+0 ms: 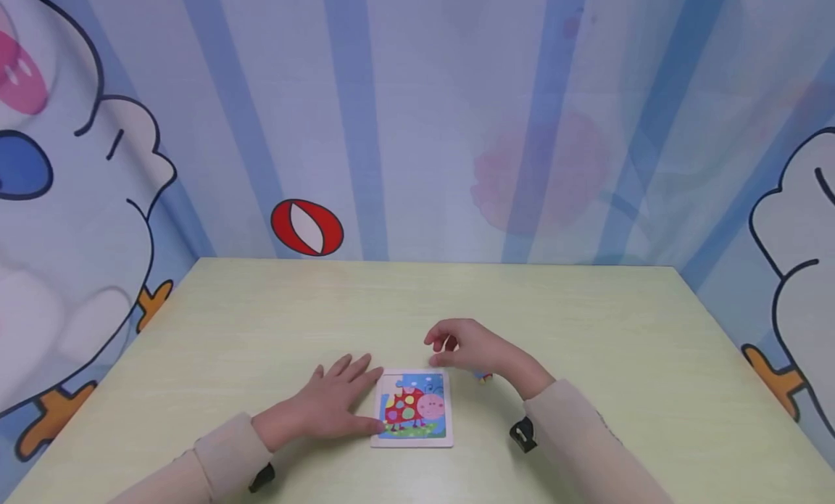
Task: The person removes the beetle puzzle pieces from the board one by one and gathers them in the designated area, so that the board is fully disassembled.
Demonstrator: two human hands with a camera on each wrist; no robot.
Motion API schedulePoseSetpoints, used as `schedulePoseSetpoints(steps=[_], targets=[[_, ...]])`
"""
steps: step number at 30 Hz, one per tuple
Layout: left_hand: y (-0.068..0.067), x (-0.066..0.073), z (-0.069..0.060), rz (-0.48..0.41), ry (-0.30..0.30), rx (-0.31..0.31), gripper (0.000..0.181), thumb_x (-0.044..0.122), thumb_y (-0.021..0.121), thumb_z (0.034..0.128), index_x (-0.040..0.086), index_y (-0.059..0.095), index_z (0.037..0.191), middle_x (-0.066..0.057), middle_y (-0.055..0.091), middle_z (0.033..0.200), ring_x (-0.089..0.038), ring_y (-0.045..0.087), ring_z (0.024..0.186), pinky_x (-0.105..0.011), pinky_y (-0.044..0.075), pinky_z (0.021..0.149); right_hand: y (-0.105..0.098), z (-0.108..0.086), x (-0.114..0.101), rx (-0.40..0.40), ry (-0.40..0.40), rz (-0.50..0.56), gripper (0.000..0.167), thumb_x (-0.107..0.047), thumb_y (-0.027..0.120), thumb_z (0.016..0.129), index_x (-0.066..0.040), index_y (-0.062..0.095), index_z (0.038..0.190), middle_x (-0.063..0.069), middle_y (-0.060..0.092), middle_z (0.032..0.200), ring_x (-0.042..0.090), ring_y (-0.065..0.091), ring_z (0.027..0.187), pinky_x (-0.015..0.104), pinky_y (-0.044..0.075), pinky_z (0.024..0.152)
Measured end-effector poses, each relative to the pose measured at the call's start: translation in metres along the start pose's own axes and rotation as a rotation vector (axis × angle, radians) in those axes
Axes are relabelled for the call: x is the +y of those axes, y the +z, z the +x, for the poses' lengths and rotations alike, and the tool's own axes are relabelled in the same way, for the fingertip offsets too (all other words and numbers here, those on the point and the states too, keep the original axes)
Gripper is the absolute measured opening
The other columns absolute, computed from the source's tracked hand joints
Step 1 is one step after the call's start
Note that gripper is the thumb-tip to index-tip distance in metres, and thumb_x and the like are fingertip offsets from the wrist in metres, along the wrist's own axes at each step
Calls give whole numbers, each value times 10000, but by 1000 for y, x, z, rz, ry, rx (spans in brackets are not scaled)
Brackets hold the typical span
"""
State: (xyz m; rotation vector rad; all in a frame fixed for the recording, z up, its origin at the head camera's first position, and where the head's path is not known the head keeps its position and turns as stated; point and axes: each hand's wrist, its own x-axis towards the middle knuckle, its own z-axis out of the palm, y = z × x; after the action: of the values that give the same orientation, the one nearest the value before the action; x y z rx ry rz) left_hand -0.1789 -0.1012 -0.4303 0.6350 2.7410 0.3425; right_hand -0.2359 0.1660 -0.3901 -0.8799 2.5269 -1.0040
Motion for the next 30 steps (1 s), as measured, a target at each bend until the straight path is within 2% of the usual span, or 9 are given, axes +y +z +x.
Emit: schedulePoseSetpoints(steps=[5, 8, 15, 22, 30], targets=[[-2, 0, 0, 1, -1, 0, 882, 674, 580, 819, 172, 348, 1506, -108, 225, 1593, -423, 153, 1447, -721, 152, 1064, 8, 6, -6, -25, 8, 23, 307, -146, 712, 876, -2, 618, 1131, 114, 619, 1011, 166, 562, 888, 291, 491, 768], [-1, -1, 0, 3, 0, -2, 880, 675, 578, 819, 173, 348, 1505, -107, 225, 1593, -425, 151, 1447, -722, 155, 1062, 15, 10, -7, -41, 22, 26, 331, -149, 733, 857, -14, 618, 1136, 96, 616, 1014, 166, 564, 887, 297, 492, 775], [1, -2, 2, 8, 9, -5, 881, 687, 563, 823, 174, 346, 1506, -109, 221, 1594, -428, 147, 1448, -725, 160, 1058, 30, 17, -9, -65, 108, 6, 326, -116, 756, 827, -66, 633, 1125, 22, 607, 1022, 166, 536, 872, 298, 485, 755], [1, -3, 1, 9, 18, 0, 885, 690, 554, 826, 170, 340, 1508, -115, 213, 1594, -433, 144, 1446, -730, 156, 1054, 39, 22, -9, -96, 117, -16, 340, -134, 792, 794, -100, 636, 1094, -7, 581, 979, 170, 521, 876, 317, 477, 779], [0, -3, 0, 7, 21, 5, 884, 683, 561, 826, 163, 342, 1507, -119, 214, 1593, -435, 149, 1445, -731, 156, 1053, 42, 25, -9, -131, 120, -24, 333, -122, 793, 792, -90, 631, 1082, 5, 568, 958, 185, 516, 863, 330, 479, 788]])
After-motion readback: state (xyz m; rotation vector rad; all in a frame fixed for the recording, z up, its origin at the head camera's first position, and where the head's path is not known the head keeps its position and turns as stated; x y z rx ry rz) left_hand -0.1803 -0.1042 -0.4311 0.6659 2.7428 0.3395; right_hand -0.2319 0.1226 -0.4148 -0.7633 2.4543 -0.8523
